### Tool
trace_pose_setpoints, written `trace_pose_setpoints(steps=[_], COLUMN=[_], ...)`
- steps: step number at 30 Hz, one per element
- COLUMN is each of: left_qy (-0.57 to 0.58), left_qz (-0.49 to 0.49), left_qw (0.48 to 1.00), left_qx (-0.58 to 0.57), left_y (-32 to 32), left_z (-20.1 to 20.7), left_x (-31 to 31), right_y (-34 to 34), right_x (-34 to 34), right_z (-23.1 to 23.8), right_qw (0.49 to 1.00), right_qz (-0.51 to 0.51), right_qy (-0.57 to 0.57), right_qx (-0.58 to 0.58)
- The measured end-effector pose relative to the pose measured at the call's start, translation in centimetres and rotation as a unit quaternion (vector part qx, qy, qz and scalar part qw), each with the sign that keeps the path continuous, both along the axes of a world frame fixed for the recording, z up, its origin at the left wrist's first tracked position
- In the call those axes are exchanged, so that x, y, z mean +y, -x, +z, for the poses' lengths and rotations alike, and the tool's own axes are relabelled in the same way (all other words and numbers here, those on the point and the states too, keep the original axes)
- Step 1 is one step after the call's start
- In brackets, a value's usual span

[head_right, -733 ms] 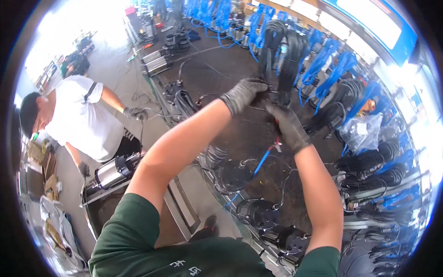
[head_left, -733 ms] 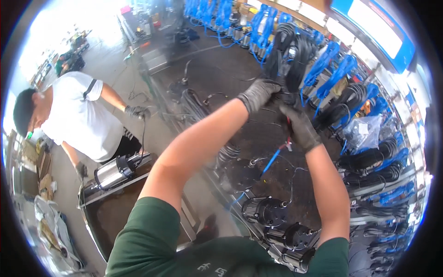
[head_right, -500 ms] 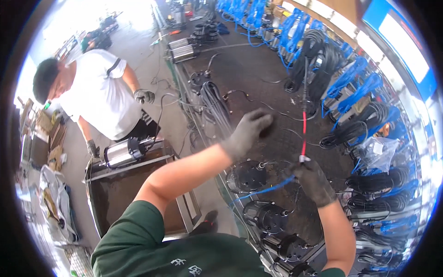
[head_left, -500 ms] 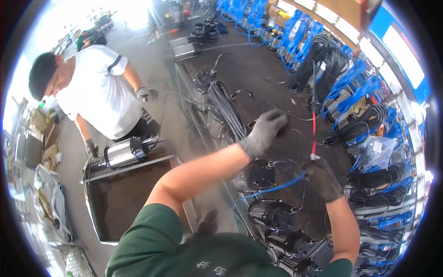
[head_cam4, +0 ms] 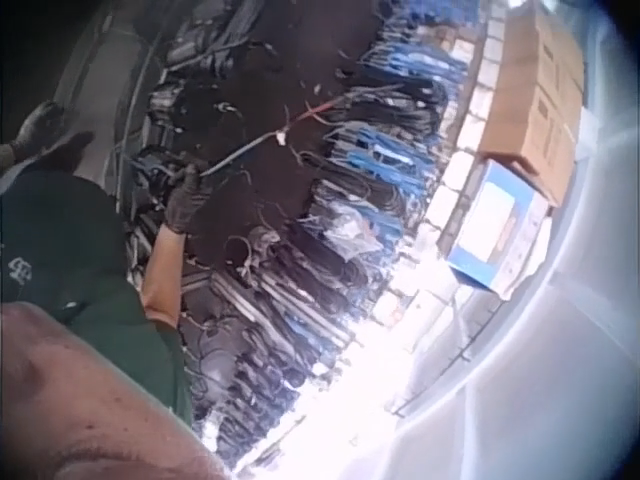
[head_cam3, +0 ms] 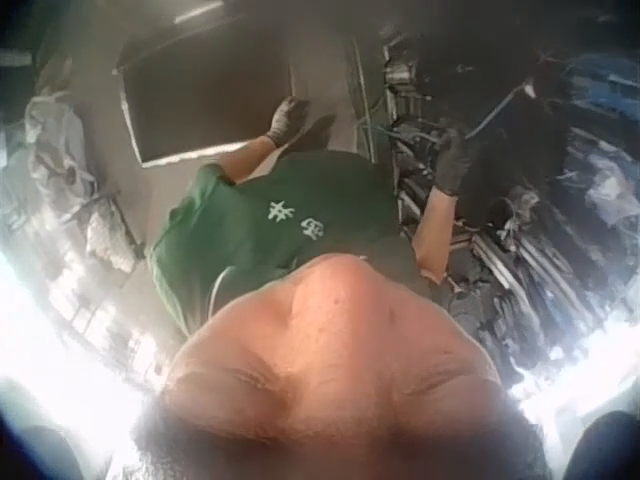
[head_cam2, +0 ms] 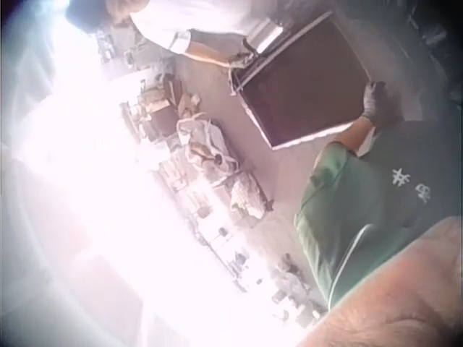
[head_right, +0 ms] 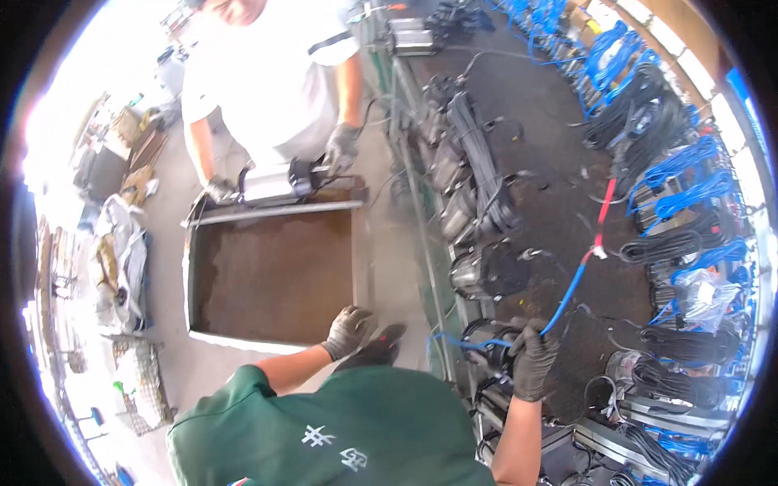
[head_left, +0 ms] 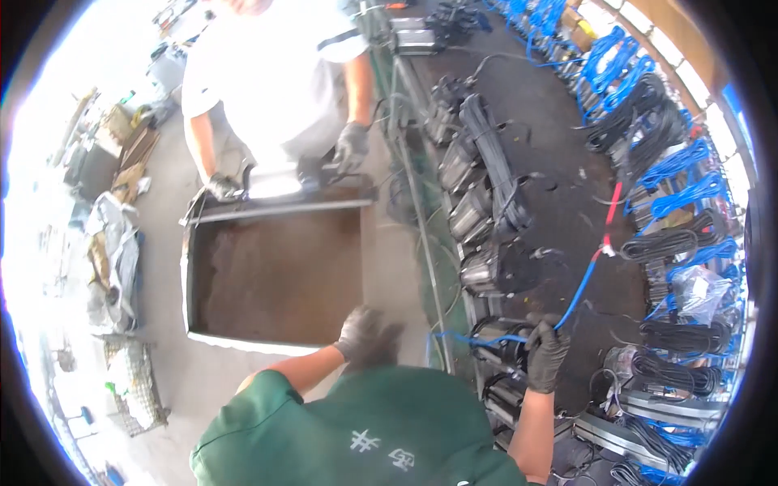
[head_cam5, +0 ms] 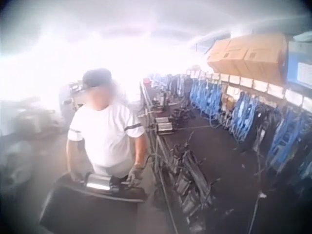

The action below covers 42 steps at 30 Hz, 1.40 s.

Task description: The person untangles and arranges several black power cables attached to industrial pumps on a long work table, moving individual cables to hang from overhead hooks and positioning the pump units in a row.

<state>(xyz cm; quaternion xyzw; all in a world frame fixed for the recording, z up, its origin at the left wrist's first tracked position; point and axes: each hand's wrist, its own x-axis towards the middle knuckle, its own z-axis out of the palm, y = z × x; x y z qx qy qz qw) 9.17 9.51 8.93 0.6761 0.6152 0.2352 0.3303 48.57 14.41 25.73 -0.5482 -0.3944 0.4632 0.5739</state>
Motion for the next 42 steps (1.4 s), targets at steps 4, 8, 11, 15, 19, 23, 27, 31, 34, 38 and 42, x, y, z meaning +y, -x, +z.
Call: trace_pose_setpoints(steps=[4,8,11,15,19,23,27,31,34,38,42], left_qy=[0.004,-0.001,-0.048,-0.073,-0.079,-0.081,-0.089,-0.064,-0.046,-0.065,-0.071], left_qz=[-0.069,-0.1,-0.121,-0.174,-0.23,-0.253,-0.275,-0.28,-0.286,-0.279,-0.266], left_qw=[0.985,0.979,0.974,0.962,0.946,0.935,0.925,0.922,0.92,0.921,0.931], left_qx=[0.161,0.179,0.187,0.198,0.212,0.237,0.248,0.261,0.263,0.266,0.241], left_y=[3.1,5.7,6.9,7.1,7.3,7.3,7.3,7.0,7.1,7.0,6.7], left_z=[-1.9,-4.0,-4.9,-5.2,-5.3,-5.6,-4.9,-4.1,-4.0,-4.2,-4.1], left_x=[-4.5,-6.8,-7.8,-8.1,-8.0,-8.0,-8.2,-7.9,-7.8,-8.1,-8.2], right_y=[0.2,-0.2,-0.1,0.3,0.4,0.0,0.1,0.6,0.8,0.7,0.6], right_x=[-0.1,0.4,0.5,0.7,0.6,0.7,0.7,0.5,0.4,0.4,0.4], right_z=[-1.4,-2.2,-2.2,-1.8,-1.8,-2.2,-2.2,-1.9,-1.9,-2.0,-2.1], right_qw=[0.997,0.995,0.994,0.993,0.991,0.992,0.994,0.994,0.993,0.993,0.994], right_qz=[-0.068,-0.082,-0.071,-0.074,-0.066,-0.058,-0.069,-0.083,-0.083,-0.078,-0.077], right_qy=[-0.022,-0.048,-0.067,-0.059,-0.067,-0.082,-0.062,-0.06,-0.072,-0.086,-0.076], right_qx=[-0.04,-0.038,-0.046,-0.067,-0.097,-0.079,-0.055,-0.04,-0.035,-0.026,-0.011])
